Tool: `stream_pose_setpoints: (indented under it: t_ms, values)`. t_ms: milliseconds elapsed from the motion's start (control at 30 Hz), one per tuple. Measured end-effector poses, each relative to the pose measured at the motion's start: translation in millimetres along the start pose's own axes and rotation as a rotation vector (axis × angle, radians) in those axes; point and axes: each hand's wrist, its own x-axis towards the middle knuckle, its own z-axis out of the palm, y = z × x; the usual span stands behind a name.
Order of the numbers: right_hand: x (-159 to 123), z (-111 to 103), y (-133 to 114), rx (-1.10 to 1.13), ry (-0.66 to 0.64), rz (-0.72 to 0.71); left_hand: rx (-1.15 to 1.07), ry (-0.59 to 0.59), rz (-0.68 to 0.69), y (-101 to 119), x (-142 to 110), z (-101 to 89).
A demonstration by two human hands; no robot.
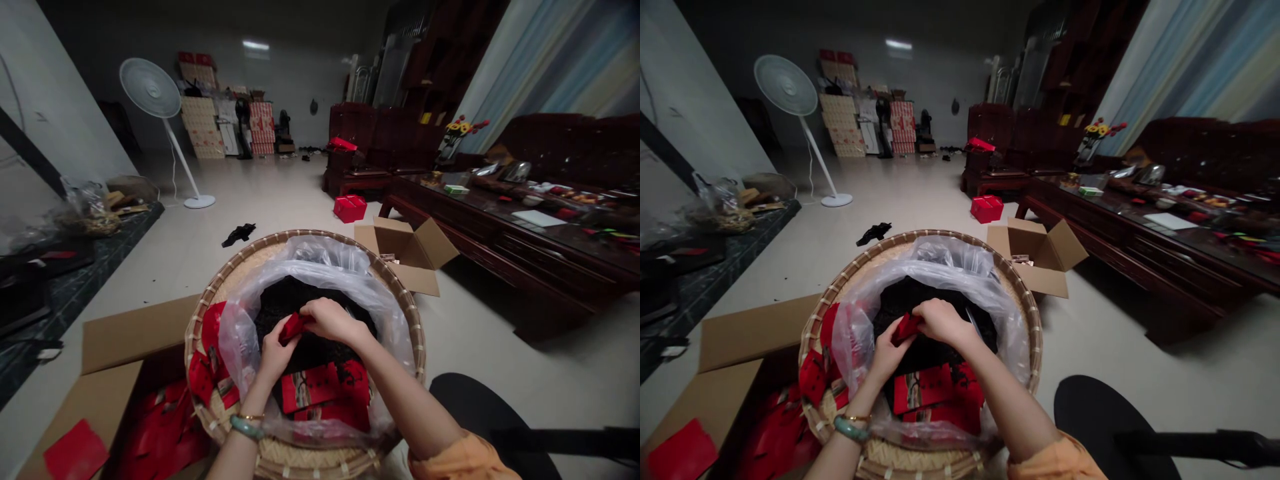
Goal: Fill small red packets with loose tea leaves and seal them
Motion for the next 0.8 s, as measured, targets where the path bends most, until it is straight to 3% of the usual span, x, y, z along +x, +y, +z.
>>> stream_pose_setpoints:
  t_ms: [267, 367, 467, 667, 800]
  values:
    - [-13, -12, 15, 0.423, 0.247, -0.016, -0.07, 0.089, -0.035, 7, 2, -1.9]
    - [-18, -13, 24, 0.479, 0.396, 0.042, -0.101, 0.105, -0.037, 10, 2, -3.9]
    - [-24, -10, 24, 0.455, 0.453, 0.023, -0.109, 0.066, 0.026, 11, 1, -7.0]
    - [-36, -5, 6, 0.32, 0.345, -0.19, -0.087, 0.05, 0.08, 12, 0, -8.1]
    - [-25, 3, 7, 0.164, 0.201, -0.149, -0.11, 0.045, 0.001, 15, 1, -3.5]
